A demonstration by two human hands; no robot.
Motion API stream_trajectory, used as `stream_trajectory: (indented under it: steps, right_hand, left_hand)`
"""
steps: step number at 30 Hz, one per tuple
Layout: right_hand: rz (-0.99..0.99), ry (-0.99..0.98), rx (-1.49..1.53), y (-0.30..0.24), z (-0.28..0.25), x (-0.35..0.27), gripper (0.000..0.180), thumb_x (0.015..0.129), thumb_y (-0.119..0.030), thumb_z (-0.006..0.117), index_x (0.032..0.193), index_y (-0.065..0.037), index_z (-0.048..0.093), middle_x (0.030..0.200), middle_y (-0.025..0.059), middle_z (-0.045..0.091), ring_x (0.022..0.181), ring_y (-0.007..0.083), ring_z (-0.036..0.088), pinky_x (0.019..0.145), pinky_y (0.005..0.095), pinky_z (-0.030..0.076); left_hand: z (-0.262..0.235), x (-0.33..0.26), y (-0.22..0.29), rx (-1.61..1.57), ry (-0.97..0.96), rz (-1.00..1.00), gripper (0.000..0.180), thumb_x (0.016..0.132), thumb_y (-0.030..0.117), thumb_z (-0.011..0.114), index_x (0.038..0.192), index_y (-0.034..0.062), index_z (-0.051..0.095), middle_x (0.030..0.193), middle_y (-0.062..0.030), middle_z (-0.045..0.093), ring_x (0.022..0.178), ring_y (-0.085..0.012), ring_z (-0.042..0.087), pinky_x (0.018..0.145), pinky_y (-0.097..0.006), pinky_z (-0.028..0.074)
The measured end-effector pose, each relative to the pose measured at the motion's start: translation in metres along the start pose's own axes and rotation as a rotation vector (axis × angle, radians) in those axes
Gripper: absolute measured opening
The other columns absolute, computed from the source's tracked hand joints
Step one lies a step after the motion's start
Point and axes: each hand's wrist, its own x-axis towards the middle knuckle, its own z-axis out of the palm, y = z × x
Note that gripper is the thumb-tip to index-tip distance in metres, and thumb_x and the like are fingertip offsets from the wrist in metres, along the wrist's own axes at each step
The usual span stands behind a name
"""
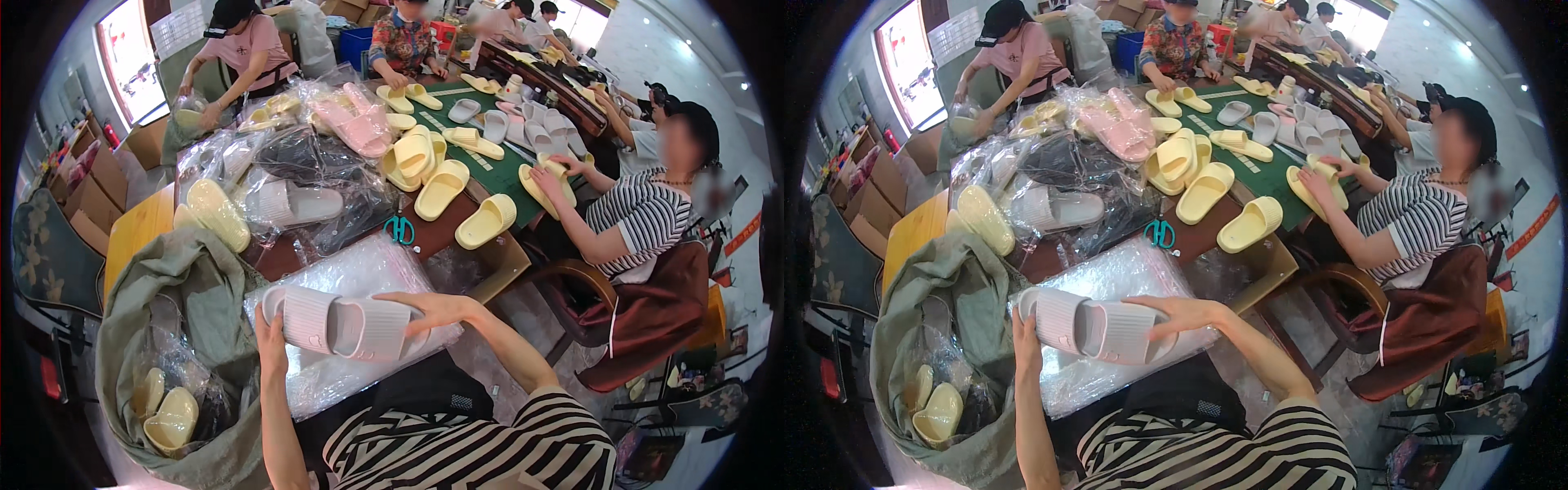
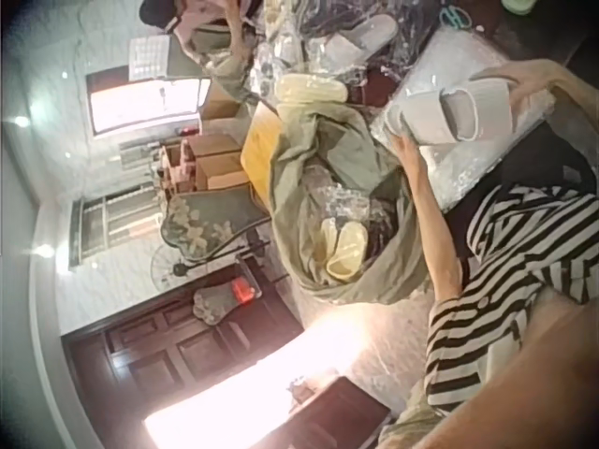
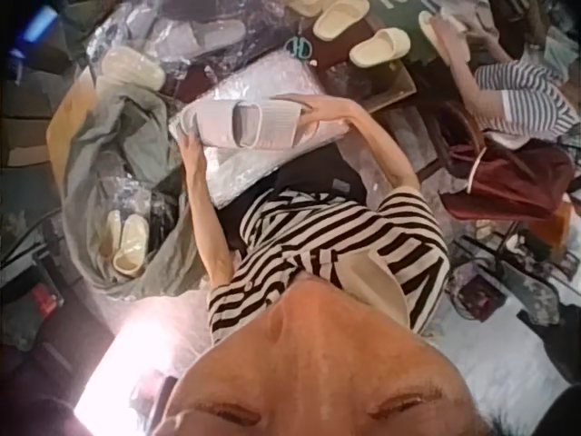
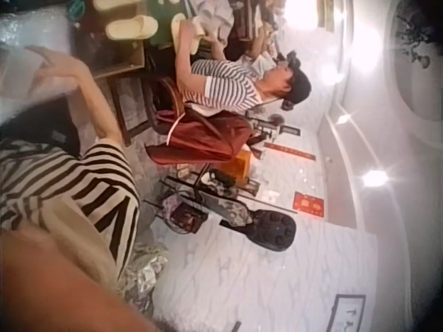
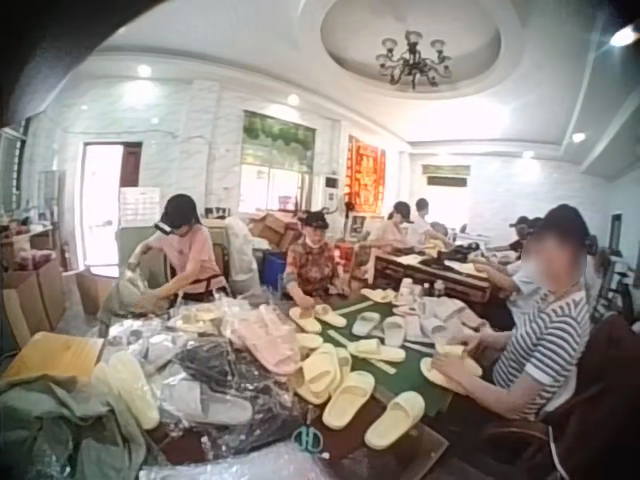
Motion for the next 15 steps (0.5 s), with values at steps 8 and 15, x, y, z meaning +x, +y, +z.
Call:
stream_trajectory:
  steps: [8, 15]
  right_hand:
    - [0.102, 0.343, 0.592, 0.088, 0.014, -0.035, 0.062, 0.096, -0.018, 0.064, 0.15, 0.0, 0.039, 0.141, 0.0082, 0.054, 0.132, 0.0187, 0.048, 0.111, 0.0345, 0.038]
    - [-0.123, 1.076, 0.93, 0.125, -0.041, -0.029, 0.049, 0.1, -0.018, 0.058, 0.144, -0.005, 0.041, 0.134, 0.0109, 0.058, 0.119, 0.024, 0.061, 0.096, 0.0405, 0.056]
  left_hand:
    - [0.032, 0.004, -0.01, -0.067, 0.054, -0.131, 0.048, 0.102, 0.019, 0.056, 0.147, 0.0047, 0.042, 0.134, -0.0122, 0.056, 0.123, -0.0237, 0.054, 0.103, -0.037, 0.043]
    - [-0.005, -0.016, -0.062, 1.446, -0.07, 0.424, 0.059, 0.09, 0.022, 0.064, 0.142, -0.0003, 0.047, 0.151, -0.0236, 0.038, 0.144, -0.0439, 0.029, 0.117, -0.061, 0.021]
